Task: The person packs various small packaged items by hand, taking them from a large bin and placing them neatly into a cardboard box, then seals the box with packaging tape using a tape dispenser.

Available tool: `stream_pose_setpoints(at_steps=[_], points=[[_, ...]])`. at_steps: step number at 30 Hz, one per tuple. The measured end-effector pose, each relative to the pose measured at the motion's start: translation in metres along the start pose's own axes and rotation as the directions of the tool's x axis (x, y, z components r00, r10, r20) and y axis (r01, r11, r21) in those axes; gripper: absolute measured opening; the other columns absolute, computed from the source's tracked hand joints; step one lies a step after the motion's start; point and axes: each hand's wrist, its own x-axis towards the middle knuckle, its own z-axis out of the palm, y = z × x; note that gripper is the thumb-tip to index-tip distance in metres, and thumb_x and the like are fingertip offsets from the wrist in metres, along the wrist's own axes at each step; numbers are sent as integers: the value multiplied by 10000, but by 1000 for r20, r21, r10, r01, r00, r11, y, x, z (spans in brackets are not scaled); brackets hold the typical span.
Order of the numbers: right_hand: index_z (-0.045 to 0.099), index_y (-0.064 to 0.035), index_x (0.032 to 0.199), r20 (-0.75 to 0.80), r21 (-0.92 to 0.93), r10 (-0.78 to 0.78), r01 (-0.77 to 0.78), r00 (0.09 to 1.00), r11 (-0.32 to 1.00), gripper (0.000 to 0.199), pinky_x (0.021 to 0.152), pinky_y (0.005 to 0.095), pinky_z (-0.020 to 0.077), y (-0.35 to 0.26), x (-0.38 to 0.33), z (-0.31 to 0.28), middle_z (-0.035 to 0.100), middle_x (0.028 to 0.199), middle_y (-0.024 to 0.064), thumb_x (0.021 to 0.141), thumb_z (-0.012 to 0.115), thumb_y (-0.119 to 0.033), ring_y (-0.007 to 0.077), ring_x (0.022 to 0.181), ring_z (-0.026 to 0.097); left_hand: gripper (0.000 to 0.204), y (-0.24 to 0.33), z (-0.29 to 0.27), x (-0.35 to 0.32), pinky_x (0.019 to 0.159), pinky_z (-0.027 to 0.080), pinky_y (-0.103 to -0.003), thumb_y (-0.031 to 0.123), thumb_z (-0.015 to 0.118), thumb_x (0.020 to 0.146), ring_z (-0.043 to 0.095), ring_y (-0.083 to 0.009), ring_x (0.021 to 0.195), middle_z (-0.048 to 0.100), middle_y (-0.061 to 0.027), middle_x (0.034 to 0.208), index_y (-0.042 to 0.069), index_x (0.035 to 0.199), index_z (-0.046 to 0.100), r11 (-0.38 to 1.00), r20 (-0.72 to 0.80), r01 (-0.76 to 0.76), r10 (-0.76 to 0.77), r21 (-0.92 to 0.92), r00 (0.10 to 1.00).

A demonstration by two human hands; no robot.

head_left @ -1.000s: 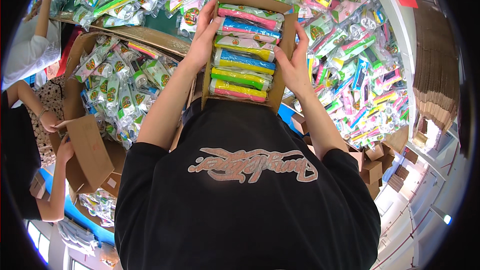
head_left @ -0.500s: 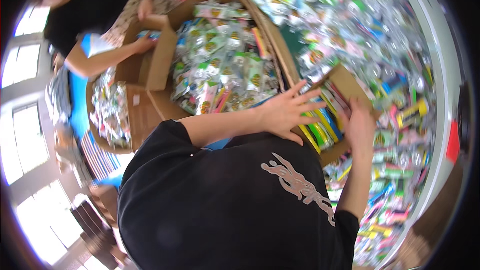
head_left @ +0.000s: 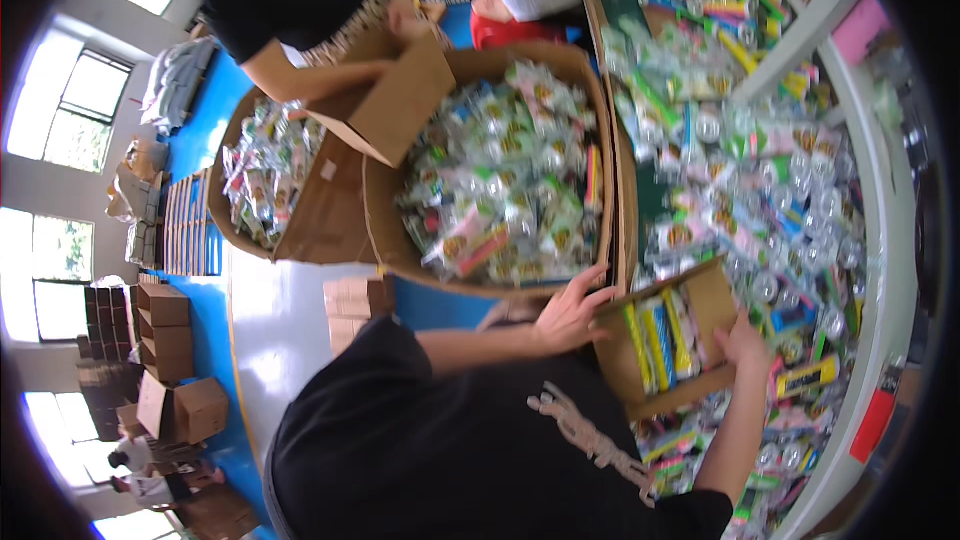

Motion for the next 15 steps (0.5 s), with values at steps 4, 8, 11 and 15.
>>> stream_pose_setpoints(at_steps=[4,8,11,15], points=[[290,6,1493,56,-90,-13,18,998,996,827,1031,500,484,-6,15,7,617,1298,302,923,622,-492,455,1172,619,1238,-24,43,-51,1108,423,-448,364,916,753,466,-310,1367,411,-227,1530,81,1600,58,167,430,660,-638,-733,639],[340,18,1437,266,-36,-135,149,954,988,909,786,495,585,28,41,-8,679,1181,257,833,762,-516,361,960,721,1006,2,59,-39,1050,474,-458,334,858,832,507,-269,1327,453,-132,1492,151,1558,186,47,557,695,-561,-718,613],[396,15,1392,419,186,-246,183,874,965,958,594,436,592,24,7,-32,703,1089,211,736,871,-496,279,808,742,844,10,66,-37,1041,483,-461,332,818,875,519,-249,1308,498,-94,1434,177,1501,274,-33,570,683,-581,-730,581],[456,30,1343,270,365,-283,175,920,915,917,457,363,556,43,-19,-5,714,1032,194,706,910,-448,262,692,733,781,3,74,-25,1035,486,-439,322,805,886,550,-227,1269,554,-89,1368,177,1476,315,-3,437,527,-563,-850,701]])
